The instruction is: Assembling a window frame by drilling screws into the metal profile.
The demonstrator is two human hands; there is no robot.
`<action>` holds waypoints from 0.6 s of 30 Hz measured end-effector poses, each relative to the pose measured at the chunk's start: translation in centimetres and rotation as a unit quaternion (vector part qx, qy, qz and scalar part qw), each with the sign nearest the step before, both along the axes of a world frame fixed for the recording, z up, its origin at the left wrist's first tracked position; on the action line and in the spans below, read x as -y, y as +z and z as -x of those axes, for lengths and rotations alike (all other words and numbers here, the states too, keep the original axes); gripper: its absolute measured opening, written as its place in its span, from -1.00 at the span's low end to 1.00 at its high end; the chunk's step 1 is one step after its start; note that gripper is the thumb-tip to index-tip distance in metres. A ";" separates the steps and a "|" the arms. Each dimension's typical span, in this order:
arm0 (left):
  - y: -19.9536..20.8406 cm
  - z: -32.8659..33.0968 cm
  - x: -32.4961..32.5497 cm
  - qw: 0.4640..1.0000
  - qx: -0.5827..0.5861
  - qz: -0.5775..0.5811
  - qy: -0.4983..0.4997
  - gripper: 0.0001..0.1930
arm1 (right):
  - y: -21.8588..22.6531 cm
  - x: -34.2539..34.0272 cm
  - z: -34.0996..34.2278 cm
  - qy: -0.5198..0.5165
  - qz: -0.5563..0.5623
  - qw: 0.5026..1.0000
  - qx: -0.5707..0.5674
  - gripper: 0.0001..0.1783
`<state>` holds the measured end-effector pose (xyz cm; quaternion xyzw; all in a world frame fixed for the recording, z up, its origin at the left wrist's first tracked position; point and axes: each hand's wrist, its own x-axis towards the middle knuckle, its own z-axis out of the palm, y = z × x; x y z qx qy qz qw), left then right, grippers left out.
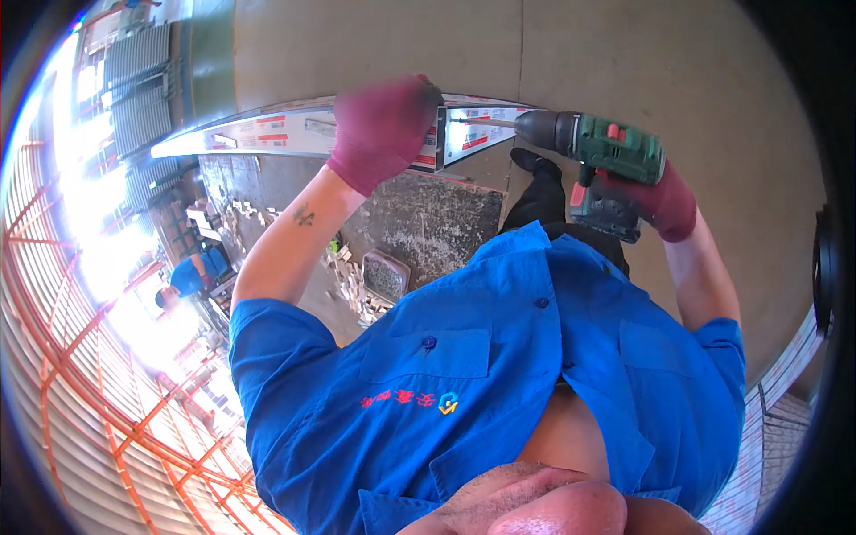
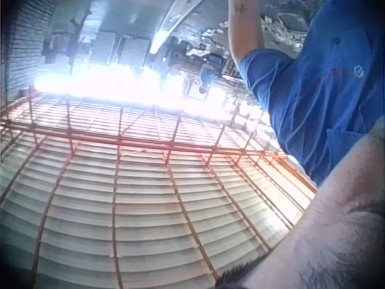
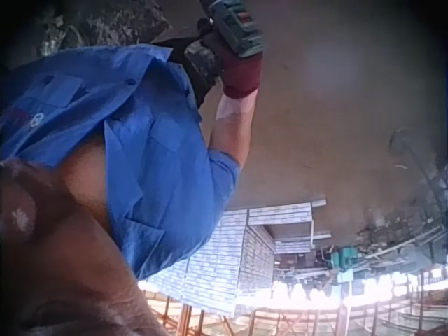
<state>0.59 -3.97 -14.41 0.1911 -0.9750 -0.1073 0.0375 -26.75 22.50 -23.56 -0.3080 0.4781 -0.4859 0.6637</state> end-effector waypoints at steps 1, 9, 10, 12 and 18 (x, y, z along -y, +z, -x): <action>-0.1 -0.1 0.1 1.000 -0.008 0.002 -0.001 -0.81 | -0.5 0.0 -0.2 -0.045 -0.019 0.998 0.040 -0.51; -0.2 -0.5 0.2 0.999 0.005 0.032 -0.004 -0.80 | -3.7 0.3 -2.0 -0.069 -0.028 0.978 0.197 -0.61; -0.2 -0.5 0.1 0.999 0.006 0.034 0.000 -0.79 | -4.1 0.2 -2.0 -0.066 -0.026 0.976 0.206 -0.63; -0.2 -0.4 -0.1 0.999 -0.004 0.035 -0.006 -0.79 | -4.7 0.4 -2.0 -0.056 -0.059 0.971 0.226 -0.64; -0.3 -0.6 0.2 0.999 0.015 0.029 -0.002 -0.79 | -4.2 0.0 -2.4 -0.078 -0.048 0.978 0.185 -0.65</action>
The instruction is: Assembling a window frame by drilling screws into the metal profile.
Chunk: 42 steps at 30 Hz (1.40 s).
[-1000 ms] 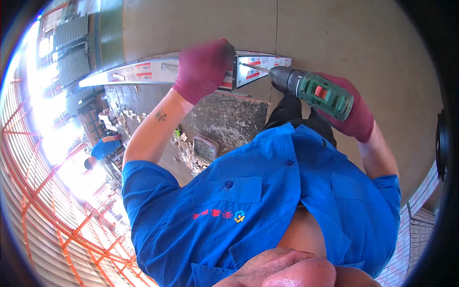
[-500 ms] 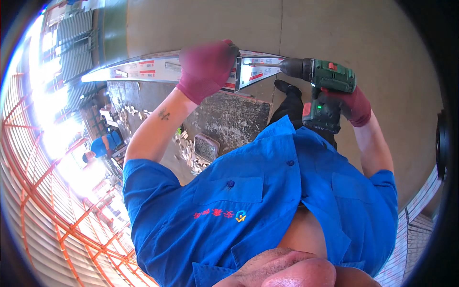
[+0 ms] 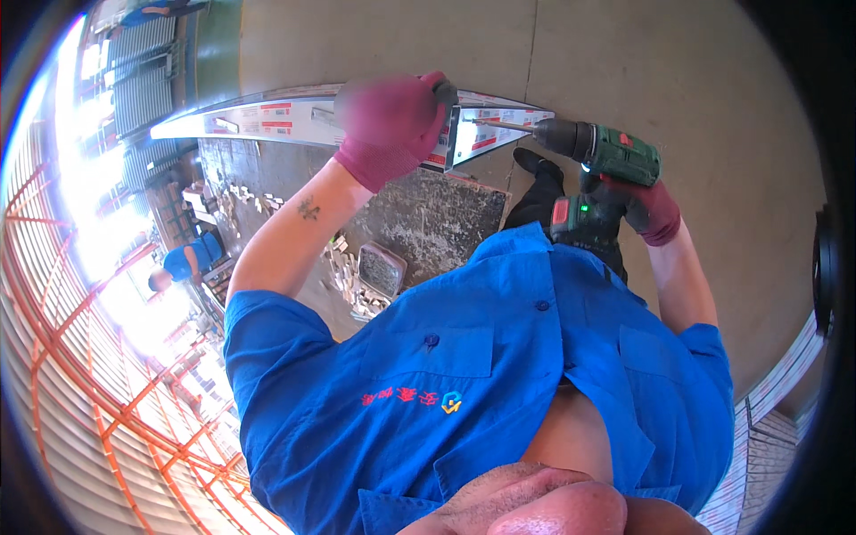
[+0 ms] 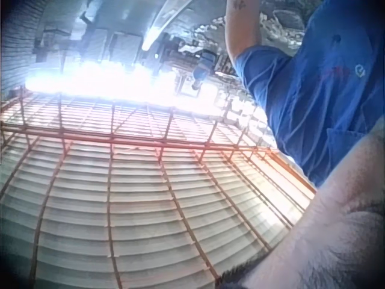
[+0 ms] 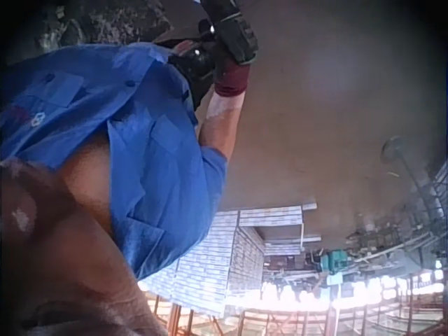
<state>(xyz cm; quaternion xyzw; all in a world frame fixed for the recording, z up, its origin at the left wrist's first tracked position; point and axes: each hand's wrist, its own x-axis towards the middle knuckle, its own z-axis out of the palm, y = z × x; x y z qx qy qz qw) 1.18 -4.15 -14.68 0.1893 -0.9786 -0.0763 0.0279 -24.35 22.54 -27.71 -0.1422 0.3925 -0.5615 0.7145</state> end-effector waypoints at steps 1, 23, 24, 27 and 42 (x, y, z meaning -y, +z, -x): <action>-0.1 -0.1 0.0 1.000 -0.018 0.014 -0.001 -0.79 | 0.4 0.1 0.1 -0.023 0.004 0.999 -0.034 -0.63; -0.6 -0.1 0.4 1.000 0.005 0.020 0.000 -0.76 | -0.3 0.3 -1.7 0.001 0.044 0.999 -0.022 -0.73; -0.7 0.0 0.4 1.000 -0.004 0.029 0.001 -0.75 | -1.1 0.1 -1.8 0.006 0.055 0.998 0.004 -0.68; -0.5 0.2 0.4 0.999 -0.002 0.034 0.006 -0.75 | -1.1 0.0 -1.8 0.004 0.073 0.997 0.029 -0.64; -1.0 0.6 0.6 0.999 -0.021 0.042 0.001 -0.76 | 0.6 -0.6 -2.1 -0.022 0.095 0.981 -0.170 -0.67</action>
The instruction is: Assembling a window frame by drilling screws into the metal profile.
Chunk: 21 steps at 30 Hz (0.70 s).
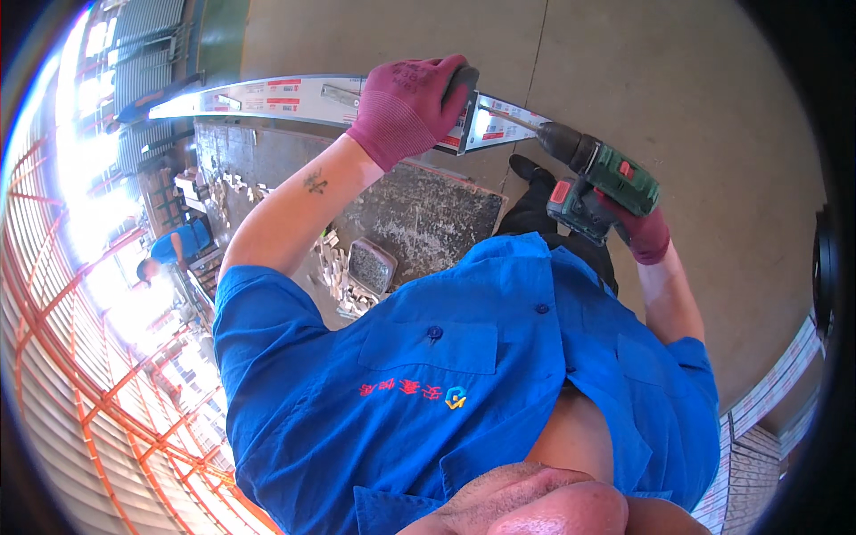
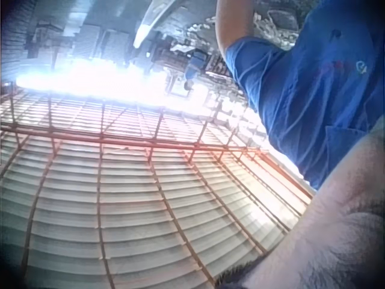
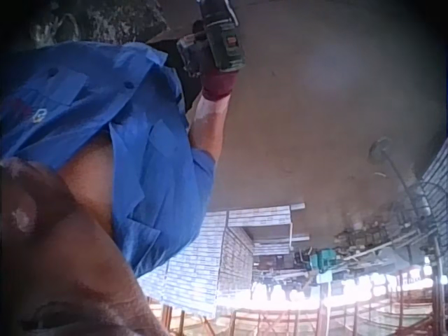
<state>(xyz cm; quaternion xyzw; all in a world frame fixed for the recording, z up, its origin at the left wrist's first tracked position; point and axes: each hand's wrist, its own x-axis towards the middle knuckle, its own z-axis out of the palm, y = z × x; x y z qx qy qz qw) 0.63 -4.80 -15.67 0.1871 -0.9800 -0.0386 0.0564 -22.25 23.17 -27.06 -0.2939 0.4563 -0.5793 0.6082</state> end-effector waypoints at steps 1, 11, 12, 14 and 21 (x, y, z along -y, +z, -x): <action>0.0 0.0 0.0 1.000 -0.009 0.003 -0.003 -0.76 | -0.3 -0.1 -0.1 -0.012 -0.005 1.000 0.016 -0.65; 0.6 0.6 -0.4 0.998 -0.035 -0.033 0.027 -0.77 | 0.6 -1.1 -0.3 0.058 0.030 0.996 0.068 -0.52; 1.0 0.8 -0.5 0.997 -0.049 -0.053 0.018 -0.78 | 1.2 -1.4 -0.5 0.058 0.034 0.997 0.024 -0.54; 1.5 0.7 -0.8 0.995 -0.061 -0.080 0.010 -0.77 | 1.6 -2.2 -0.3 0.051 0.033 0.998 -0.027 -0.56; 0.5 -0.5 -1.8 0.989 -0.123 -0.014 0.084 -0.78 | 5.0 -4.7 2.1 -0.029 -0.021 0.998 -0.059 -0.55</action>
